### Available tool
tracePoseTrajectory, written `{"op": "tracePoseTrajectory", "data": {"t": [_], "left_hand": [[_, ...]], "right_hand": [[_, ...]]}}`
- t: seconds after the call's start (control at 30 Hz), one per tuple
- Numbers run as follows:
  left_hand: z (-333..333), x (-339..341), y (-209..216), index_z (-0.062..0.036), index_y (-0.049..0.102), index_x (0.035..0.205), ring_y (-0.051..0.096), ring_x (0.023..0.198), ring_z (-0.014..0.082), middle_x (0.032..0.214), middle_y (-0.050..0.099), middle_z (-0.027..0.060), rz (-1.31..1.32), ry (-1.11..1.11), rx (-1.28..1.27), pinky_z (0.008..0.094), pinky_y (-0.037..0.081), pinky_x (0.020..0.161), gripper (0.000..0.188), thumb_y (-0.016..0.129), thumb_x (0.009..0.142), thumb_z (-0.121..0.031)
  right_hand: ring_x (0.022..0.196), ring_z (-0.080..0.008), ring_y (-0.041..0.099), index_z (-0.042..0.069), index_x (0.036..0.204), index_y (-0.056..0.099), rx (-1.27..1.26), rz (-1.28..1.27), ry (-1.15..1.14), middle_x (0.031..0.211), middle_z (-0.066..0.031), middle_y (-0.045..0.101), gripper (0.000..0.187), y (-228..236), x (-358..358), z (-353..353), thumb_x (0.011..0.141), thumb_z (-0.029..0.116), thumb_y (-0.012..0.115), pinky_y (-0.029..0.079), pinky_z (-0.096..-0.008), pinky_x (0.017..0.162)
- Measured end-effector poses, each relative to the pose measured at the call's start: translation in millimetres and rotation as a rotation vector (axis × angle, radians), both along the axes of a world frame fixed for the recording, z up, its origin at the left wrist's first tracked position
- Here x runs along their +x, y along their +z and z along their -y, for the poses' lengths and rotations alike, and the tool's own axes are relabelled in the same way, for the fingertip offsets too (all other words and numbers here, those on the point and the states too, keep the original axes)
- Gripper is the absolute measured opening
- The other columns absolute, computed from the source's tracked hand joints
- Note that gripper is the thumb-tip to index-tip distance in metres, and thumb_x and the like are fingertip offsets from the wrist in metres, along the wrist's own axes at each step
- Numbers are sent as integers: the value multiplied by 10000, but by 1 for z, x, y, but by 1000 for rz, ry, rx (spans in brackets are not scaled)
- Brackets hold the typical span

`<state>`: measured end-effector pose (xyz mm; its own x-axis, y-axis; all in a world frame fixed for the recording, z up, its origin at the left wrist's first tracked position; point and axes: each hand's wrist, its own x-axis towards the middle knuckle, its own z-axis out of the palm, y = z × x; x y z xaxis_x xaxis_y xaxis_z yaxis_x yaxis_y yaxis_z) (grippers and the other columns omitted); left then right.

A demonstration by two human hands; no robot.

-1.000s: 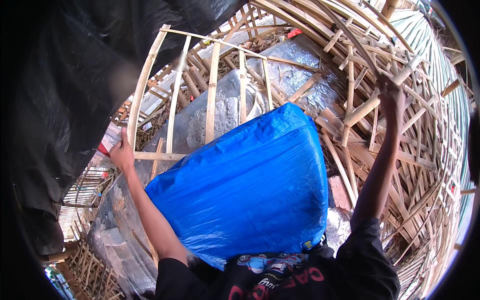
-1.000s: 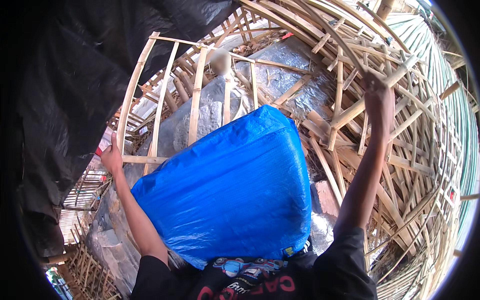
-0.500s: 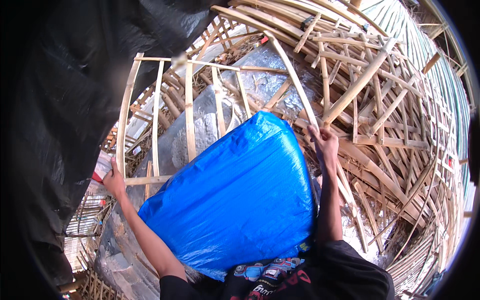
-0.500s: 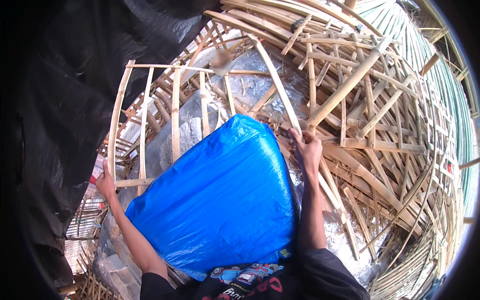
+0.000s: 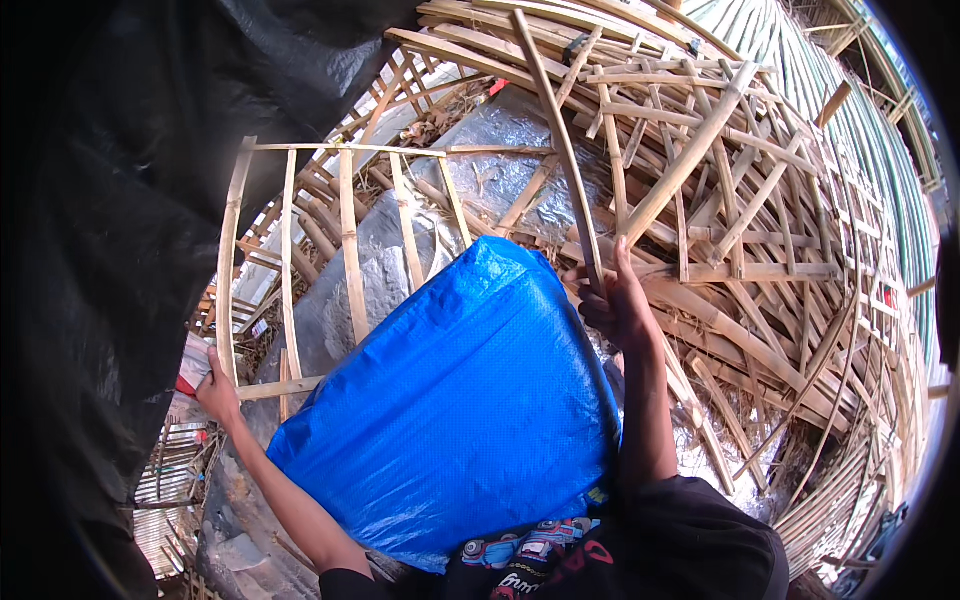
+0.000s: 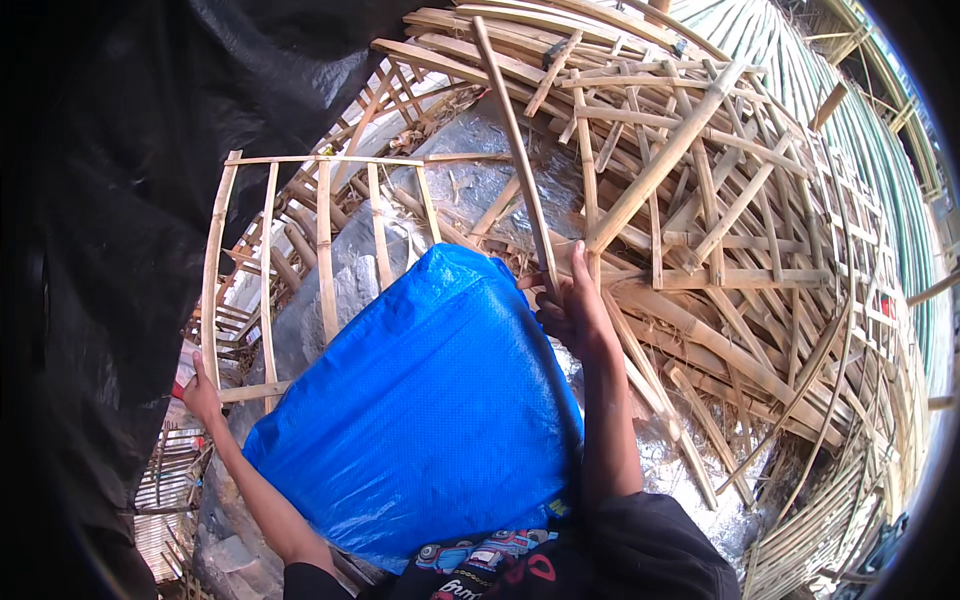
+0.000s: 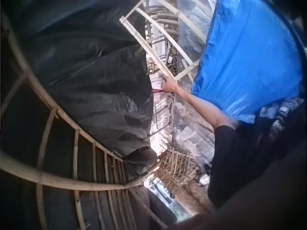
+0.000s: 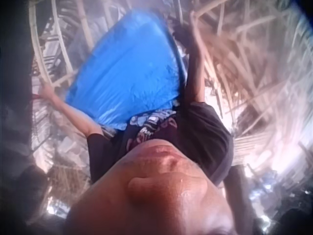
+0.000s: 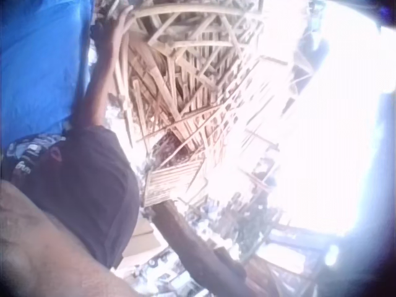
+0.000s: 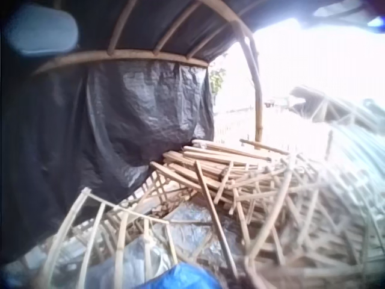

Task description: The person assembles a bamboo frame by placing bamboo strips onto a wooden lattice and securing them with a hammer and nails.

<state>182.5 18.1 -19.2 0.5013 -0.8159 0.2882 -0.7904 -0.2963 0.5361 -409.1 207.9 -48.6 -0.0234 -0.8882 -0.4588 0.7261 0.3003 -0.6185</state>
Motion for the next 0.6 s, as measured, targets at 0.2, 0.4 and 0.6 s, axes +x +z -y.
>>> {"op": "tracePoseTrajectory", "data": {"t": [0.2,0.4,0.6], "left_hand": [[-3,10,1,70,655,646,500,502,256,535,577,188,34,18,-97,422,400,572,729,607,843,-630],[-5,4,19,88,640,646,381,486,165,463,496,151,9,59,-309,386,352,538,668,677,841,-550],[-21,7,33,-18,740,914,641,660,213,704,692,159,142,148,-86,371,476,675,662,608,825,-661]], "right_hand": [[427,-46,267,37,923,673,149,-566,-298,524,82,327,772,7,12,-2,950,697,274,207,-230,387],[482,-56,303,143,1193,670,367,-1298,-1034,661,38,505,435,3,-56,-51,968,481,514,238,-234,459],[786,-168,668,72,1178,668,644,-2315,-1027,899,-96,702,384,32,-70,-79,923,353,615,537,-374,724]]}}
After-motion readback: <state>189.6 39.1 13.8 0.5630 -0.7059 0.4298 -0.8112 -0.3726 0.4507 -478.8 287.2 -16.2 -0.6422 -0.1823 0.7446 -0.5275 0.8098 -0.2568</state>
